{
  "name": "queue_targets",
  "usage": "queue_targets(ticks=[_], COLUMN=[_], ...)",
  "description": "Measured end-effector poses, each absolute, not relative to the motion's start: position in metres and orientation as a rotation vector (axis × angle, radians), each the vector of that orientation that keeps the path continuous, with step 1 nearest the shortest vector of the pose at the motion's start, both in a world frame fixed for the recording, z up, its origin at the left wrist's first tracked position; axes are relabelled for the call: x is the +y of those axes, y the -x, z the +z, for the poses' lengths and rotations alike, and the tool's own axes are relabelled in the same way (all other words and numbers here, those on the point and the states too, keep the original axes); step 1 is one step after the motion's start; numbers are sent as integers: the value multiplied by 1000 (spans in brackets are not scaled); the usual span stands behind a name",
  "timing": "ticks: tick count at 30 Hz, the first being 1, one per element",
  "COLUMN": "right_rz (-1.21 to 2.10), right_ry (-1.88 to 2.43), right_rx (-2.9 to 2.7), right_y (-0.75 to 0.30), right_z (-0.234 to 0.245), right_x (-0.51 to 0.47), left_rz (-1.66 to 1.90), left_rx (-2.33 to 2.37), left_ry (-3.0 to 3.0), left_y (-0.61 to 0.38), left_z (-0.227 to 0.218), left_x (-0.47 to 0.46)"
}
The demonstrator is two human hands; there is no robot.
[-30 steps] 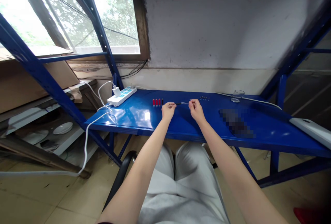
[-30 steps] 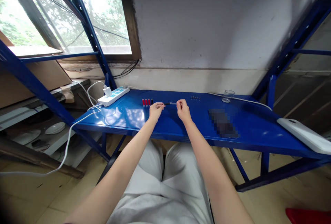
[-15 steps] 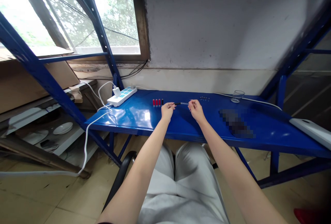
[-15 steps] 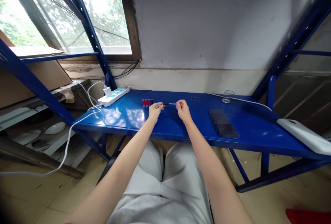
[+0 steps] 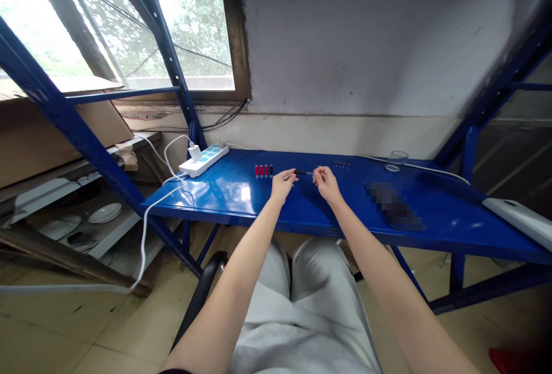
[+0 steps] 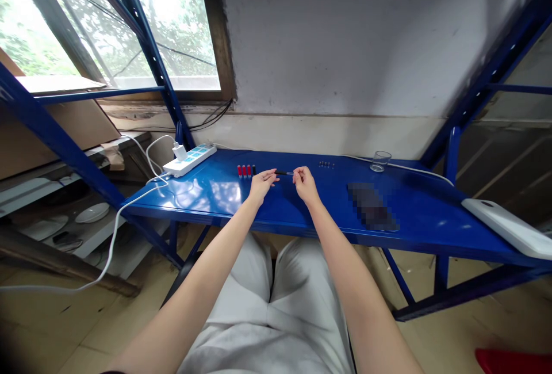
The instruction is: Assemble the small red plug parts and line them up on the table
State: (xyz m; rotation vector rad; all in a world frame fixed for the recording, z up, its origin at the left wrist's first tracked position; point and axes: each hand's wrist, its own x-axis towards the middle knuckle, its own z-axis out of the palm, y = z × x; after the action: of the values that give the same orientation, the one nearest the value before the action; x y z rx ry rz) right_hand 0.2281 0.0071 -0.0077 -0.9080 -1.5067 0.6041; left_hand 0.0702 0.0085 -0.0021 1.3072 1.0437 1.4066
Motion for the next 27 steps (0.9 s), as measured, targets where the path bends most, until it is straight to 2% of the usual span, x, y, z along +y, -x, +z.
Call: queue_targets(ticks=[11, 27], right_rz=[427, 300], right_ry=[1026, 1132], right_rx=[-1713, -1795], right_y=[-229, -228], right_z=[-10, -12], right_x=[2, 2], left_rz=[1313, 1287], left_rx=[893, 927], left_ry=[-1578, -2169], left_y=[-76, -75], left_z=[-7, -12], left_x=[9, 2])
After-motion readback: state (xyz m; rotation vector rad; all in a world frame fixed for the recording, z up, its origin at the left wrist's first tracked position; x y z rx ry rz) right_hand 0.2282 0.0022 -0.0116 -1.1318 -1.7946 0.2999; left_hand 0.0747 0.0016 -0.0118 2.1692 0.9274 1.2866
